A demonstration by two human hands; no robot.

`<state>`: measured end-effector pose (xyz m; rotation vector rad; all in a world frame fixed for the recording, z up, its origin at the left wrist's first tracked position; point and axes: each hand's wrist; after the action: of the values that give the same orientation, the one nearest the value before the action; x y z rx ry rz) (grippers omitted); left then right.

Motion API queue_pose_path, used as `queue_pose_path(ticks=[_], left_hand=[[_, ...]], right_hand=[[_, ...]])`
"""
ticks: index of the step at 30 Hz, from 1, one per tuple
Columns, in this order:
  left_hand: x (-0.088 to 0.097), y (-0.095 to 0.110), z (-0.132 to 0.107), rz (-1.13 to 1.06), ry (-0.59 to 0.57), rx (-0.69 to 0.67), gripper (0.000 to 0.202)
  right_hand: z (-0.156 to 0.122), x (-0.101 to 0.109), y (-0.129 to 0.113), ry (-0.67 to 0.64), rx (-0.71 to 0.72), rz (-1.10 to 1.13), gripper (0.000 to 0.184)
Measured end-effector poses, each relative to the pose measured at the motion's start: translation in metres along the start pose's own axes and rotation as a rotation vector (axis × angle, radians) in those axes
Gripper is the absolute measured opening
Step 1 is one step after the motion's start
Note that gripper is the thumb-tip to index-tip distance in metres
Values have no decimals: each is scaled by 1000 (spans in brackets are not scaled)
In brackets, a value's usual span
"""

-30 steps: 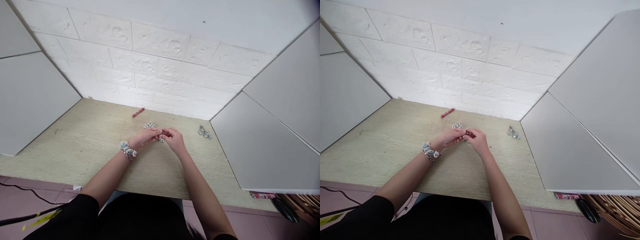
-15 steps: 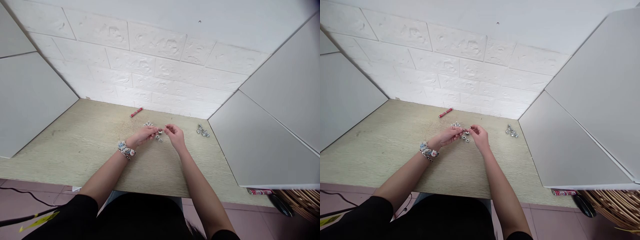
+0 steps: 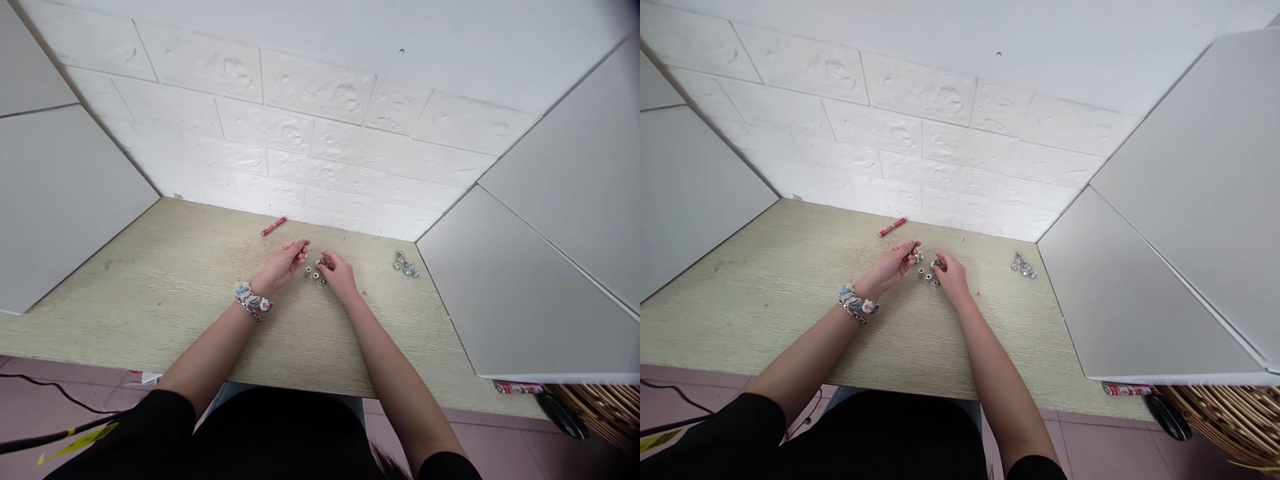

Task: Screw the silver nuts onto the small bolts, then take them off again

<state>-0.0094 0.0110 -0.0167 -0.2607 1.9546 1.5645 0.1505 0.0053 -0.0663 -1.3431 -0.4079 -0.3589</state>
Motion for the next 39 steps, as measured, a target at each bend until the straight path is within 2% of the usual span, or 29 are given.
queue_pose_path(ticks=[11, 23, 32, 39], left_hand=[[-4, 1, -3, 29, 4, 16, 15], [-4, -1, -3, 52, 2, 14, 15], [-4, 1, -4, -29, 11, 78, 13], [-3, 1, -3, -12, 19, 78, 13]], right_hand=[[-2, 0, -2, -77, 102, -124, 28], [0, -2, 1, -64, 114, -124, 29], [1, -2, 0, -84, 107, -208, 30], [2, -3, -1, -95, 141, -249, 28]])
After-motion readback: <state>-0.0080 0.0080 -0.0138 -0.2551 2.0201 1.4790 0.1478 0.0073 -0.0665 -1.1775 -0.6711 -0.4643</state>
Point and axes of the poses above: each hand's wrist, its own z-axis towards the middle knuckle, its own x-axis out of the back of the hand, y = z × x, and after that the axes turned 5 degrees about -y, right-handed
